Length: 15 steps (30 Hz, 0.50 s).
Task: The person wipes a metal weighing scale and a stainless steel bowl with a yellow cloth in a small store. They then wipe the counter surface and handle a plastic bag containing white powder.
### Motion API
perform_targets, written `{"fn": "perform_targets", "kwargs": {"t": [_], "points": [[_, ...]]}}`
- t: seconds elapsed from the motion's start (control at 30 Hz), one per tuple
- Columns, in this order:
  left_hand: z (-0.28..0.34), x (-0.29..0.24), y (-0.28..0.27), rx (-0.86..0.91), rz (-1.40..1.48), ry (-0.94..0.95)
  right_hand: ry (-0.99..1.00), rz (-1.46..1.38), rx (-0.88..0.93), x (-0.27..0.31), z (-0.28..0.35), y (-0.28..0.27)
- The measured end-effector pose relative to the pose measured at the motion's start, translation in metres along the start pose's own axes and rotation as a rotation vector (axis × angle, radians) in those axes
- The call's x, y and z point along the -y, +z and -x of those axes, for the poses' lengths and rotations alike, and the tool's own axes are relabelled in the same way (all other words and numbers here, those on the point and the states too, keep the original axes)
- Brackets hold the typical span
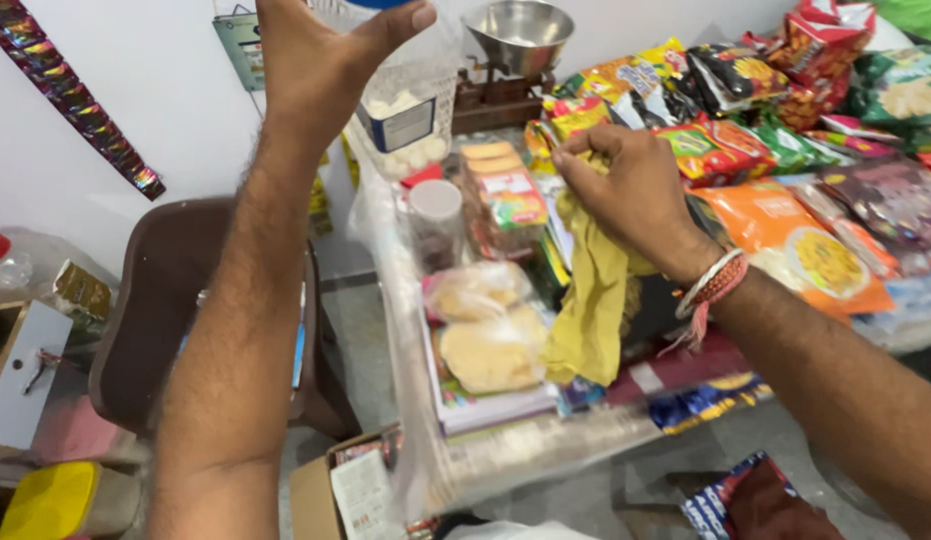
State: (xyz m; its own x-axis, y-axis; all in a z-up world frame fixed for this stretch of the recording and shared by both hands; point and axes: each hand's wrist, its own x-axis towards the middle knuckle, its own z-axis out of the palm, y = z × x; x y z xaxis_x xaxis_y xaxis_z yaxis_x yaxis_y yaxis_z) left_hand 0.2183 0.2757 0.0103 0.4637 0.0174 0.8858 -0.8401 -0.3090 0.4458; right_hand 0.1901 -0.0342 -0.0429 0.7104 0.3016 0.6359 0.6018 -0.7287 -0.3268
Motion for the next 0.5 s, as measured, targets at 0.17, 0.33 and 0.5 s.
{"fn": "perform_targets", "kwargs": {"t": [0.17, 0.33, 0.5], "points": [[0.001, 0.093, -0.018, -0.022, -0.039, 0.032, -0.006, -0.032, 0.169, -0.027, -0.034, 0.050], [0.008, 0.171, -0.022, -0.041, -0.032, 0.004, -0.061, -0.052, 0.258, -0.051, -0.071, 0.101], [0.013, 0.224, -0.017, -0.108, -0.039, -0.005, -0.007, 0.055, 0.356, -0.076, -0.109, 0.153]]}}
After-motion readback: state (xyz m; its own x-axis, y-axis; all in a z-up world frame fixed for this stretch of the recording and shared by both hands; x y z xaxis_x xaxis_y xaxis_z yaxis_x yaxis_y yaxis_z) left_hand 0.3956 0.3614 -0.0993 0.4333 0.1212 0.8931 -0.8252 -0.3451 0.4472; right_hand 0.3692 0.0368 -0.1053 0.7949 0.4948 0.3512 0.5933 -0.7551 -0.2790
